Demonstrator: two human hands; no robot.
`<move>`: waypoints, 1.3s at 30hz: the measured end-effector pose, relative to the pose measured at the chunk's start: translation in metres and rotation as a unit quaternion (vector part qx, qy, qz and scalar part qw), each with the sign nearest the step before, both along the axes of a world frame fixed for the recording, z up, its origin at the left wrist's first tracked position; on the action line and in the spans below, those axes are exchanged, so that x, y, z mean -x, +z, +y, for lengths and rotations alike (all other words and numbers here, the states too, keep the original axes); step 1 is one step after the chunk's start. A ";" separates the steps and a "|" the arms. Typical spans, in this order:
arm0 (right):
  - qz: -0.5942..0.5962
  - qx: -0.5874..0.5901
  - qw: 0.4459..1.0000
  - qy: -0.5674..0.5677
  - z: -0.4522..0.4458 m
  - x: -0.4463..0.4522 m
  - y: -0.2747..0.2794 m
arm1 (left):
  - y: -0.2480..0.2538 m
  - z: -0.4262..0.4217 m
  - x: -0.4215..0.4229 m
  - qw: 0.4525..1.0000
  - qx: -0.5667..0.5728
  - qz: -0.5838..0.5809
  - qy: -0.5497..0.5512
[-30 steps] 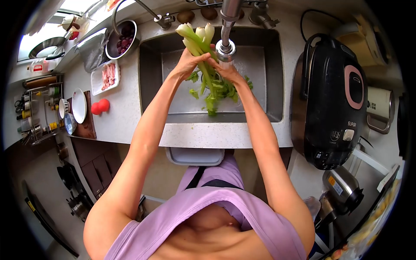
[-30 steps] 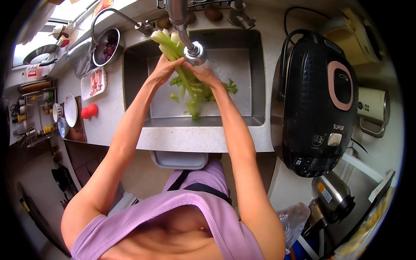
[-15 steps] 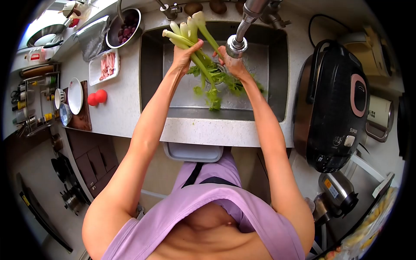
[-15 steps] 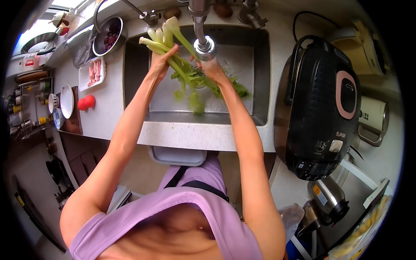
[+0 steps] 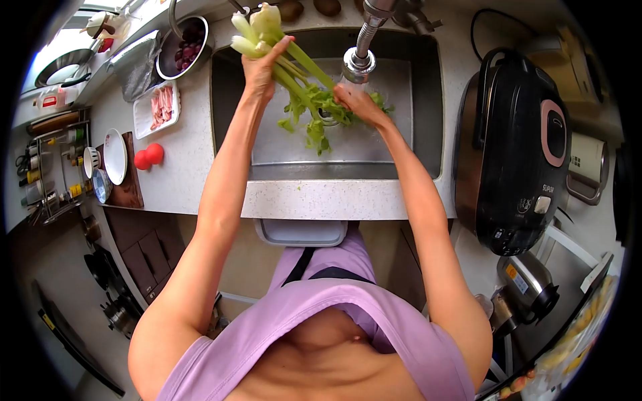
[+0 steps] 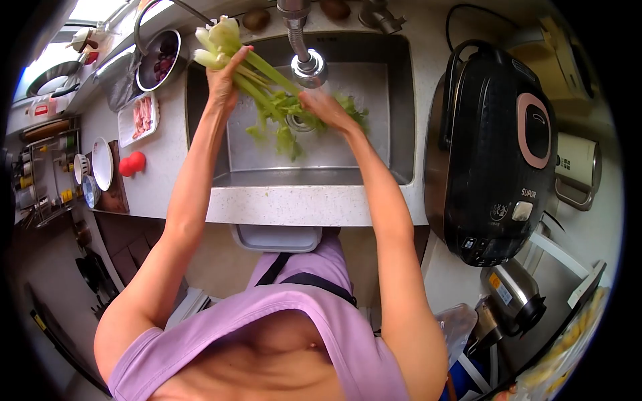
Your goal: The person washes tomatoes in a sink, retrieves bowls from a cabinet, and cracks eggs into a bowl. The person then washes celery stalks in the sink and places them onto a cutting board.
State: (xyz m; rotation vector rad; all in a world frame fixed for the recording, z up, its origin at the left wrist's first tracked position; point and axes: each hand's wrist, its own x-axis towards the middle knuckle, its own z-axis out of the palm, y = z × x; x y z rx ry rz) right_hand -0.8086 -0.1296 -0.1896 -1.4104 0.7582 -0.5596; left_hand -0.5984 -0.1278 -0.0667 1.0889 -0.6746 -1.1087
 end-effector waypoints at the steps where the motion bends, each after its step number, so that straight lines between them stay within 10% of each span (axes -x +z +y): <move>1: 0.044 -0.023 0.999 -0.009 0.005 0.009 -0.006 | -0.005 0.000 -0.006 0.999 0.001 -0.050 0.008; 11: 0.033 -0.022 0.999 0.002 0.008 -0.027 0.002 | -0.032 -0.002 0.012 0.999 -0.037 0.004 0.013; 17: 0.064 0.306 0.938 -0.152 0.014 -0.021 0.000 | -0.045 -0.015 0.012 0.990 -0.073 0.069 0.103; 22: 0.180 0.064 0.982 0.004 0.000 -0.003 0.028 | -0.061 -0.015 0.023 0.987 -0.049 0.142 0.051; 26: 0.023 -0.003 0.999 -0.044 0.002 0.011 0.022 | -0.063 -0.005 0.038 0.994 0.004 0.109 0.007; 36: 0.197 -0.046 0.978 0.050 0.008 0.020 0.039 | -0.059 0.013 0.041 0.970 -0.142 0.124 -0.155; 39: 0.086 -0.010 0.996 -0.028 0.014 0.007 0.033 | -0.050 0.017 0.044 0.959 -0.144 0.156 -0.190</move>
